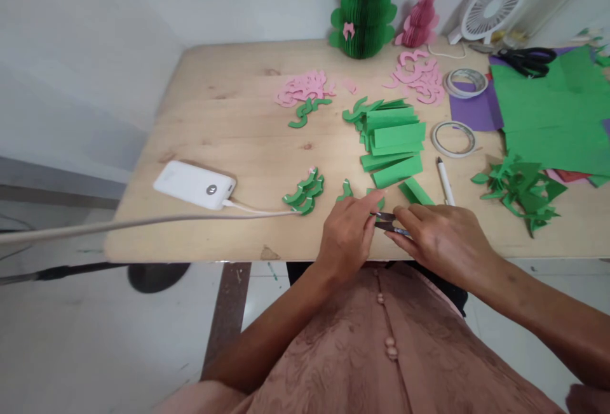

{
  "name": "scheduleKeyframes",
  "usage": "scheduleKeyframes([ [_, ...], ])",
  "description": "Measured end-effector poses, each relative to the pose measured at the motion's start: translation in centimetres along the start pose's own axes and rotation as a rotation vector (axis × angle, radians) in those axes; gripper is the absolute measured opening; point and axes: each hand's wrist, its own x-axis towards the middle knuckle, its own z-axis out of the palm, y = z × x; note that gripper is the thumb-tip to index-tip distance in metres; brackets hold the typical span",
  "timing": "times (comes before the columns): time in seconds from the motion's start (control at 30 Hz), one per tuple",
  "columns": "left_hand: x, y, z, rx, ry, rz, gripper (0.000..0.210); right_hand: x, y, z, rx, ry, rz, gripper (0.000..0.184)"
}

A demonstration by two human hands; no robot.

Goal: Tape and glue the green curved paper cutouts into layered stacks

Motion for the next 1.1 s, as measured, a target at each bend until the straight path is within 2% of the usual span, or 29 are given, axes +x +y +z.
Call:
scheduleKeyframes([
  [0.17, 0.04, -0.13, -0.09, 0.009, -0.009, 0.01, 0.035, 0.04, 0.04, -0.03, 0.001, -0.017, 0.005, 0.026],
  [0.37, 0.1, -0.32, -0.22, -0.025, -0.023, -0.042, 0.036, 0.15, 0.12, -0.04, -0.009, 0.01, -0.012, 0.027],
  [0.73, 0.51, -0.28, -0.15, 0.079, -0.032, 0.039, 0.033, 0.29, 0.09, -0.08, 0.018, -0.027, -0.007, 0.03],
  [1.1, 0.39, 0.0, -0.37, 0.068, -0.067, -0.031, 0.037, 0.15, 0.06, -0.09, 0.011, -0.018, 0.001, 0.028],
])
